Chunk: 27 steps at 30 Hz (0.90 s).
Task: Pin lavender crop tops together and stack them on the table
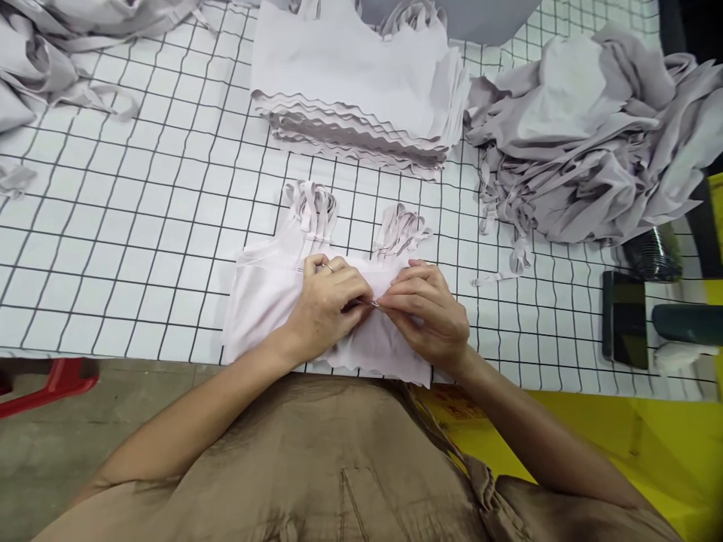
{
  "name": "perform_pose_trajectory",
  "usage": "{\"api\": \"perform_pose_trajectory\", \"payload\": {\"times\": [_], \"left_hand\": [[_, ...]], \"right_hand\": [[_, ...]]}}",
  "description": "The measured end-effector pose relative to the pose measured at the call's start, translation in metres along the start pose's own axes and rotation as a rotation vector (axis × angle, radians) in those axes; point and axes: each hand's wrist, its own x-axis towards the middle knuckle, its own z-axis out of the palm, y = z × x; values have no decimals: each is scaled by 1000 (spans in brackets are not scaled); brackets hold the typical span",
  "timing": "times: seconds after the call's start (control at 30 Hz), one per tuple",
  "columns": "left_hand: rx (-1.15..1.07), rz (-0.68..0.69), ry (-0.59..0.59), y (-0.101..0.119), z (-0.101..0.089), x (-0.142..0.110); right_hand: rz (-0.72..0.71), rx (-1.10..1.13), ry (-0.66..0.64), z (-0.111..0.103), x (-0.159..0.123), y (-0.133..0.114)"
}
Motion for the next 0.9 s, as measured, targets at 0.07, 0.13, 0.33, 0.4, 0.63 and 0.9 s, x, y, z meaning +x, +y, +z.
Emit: {"api": "perform_pose_trajectory", "payload": {"times": [0.07, 0.13, 0.33, 0.4, 0.63, 0.9], "left_hand": [[8, -3, -6, 0, 0, 0], [17, -12, -13, 0, 0, 0], [5, -2, 3, 0, -1, 0], [1, 9, 15, 0, -1, 0], [-7, -18, 3, 0, 0, -1], [-16, 2, 28, -1, 0, -1]], "right_hand": [[-5, -9, 0, 1, 0, 1], [-4, -15, -10, 1, 0, 1], [-23, -58, -21, 2, 0, 3], [-30, -69, -14, 2, 0, 2], [-13, -49, 3, 1, 0, 1], [-30, -74, -5, 3, -1, 3]]}}
